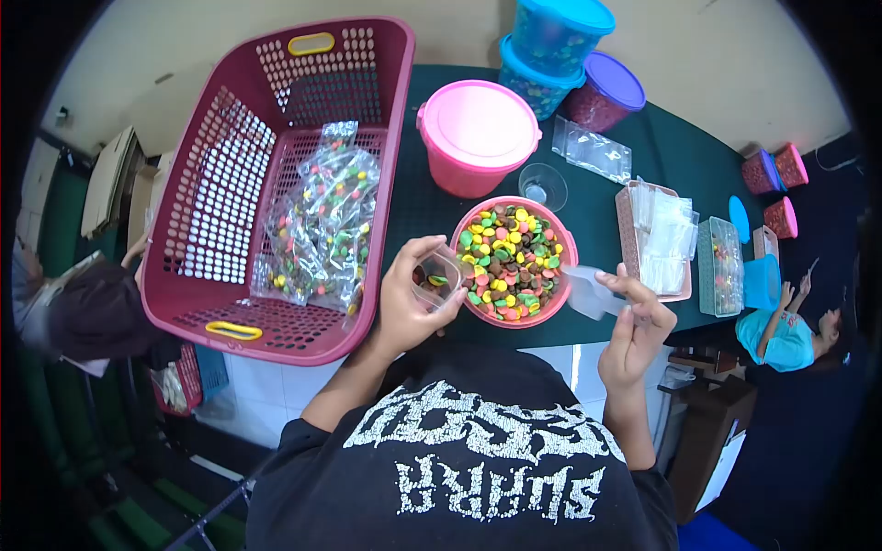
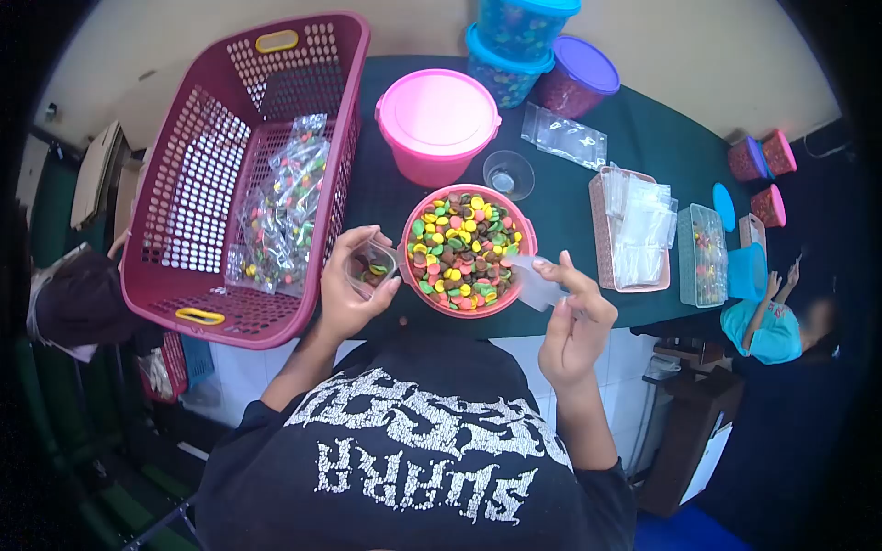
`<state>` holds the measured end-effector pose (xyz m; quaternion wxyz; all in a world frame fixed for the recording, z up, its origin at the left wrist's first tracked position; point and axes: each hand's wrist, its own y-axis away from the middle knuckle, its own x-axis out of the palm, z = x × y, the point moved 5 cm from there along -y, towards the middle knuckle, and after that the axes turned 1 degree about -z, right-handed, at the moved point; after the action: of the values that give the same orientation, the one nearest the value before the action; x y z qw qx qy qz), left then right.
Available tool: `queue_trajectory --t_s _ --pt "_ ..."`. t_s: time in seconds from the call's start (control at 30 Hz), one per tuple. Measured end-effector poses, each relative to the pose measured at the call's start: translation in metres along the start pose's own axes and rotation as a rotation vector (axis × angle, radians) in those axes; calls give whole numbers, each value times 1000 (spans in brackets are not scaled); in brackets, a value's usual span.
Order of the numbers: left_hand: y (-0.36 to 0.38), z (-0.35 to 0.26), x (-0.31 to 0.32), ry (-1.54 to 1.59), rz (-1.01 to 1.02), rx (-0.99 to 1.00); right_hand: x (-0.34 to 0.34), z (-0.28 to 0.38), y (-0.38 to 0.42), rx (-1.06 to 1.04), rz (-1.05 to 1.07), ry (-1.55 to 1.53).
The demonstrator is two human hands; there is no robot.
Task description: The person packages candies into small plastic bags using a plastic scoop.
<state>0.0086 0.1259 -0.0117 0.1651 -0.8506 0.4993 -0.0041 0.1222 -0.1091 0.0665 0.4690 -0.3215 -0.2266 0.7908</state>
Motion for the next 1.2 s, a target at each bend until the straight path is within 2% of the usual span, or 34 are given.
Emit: queue_trajectory --t_s 0.1,0.17,0.23,0.3,0.33,0.37,0.43,0.47,0.53,0.67,0.73,0.77,0.87,1.03,1.2 --pt "7 -1 -5 27 -68 6 -1 -13 15 60 124 56" --pt "11 -8 -2 -236 -36 156 -1 -22 26 164 190 -15" --pt "18 -8 0 -337 -16 192 8 -21 32 216 489 81" --pt "27 3 1 106 -73 -49 31 -12 38 114 646 95" --pt "28 -7 1 -87 -79 3 44 -15 46 197 814 93" --pt "32 -9 3 -93 -87 -1 59 -16 51 294 971 90" --pt "40 -15 8 27 -87 33 84 -40 83 201 1163 173" --pt "44 -14 10 66 -138 26 94 -49 93 194 1166 159" --pt "54 -12 16 69 -174 40 117 -66 120 146 1341 304" --pt "74 -13 20 29 -237 15 169 -79 146 59 1272 317" --pt "84 -11 19 -51 -250 -16 184 -87 141 190 1288 325" --pt "88 -12 18 -60 -244 -14 191 -94 149 189 1280 318" --pt "94 -13 11 -91 -240 -57 212 -110 170 23 1334 369" --pt "95 -8 1 -174 -259 -87 215 -109 169 -9 1291 338" --pt "93 -10 0 -177 -241 -90 193 -80 144 104 1204 177"
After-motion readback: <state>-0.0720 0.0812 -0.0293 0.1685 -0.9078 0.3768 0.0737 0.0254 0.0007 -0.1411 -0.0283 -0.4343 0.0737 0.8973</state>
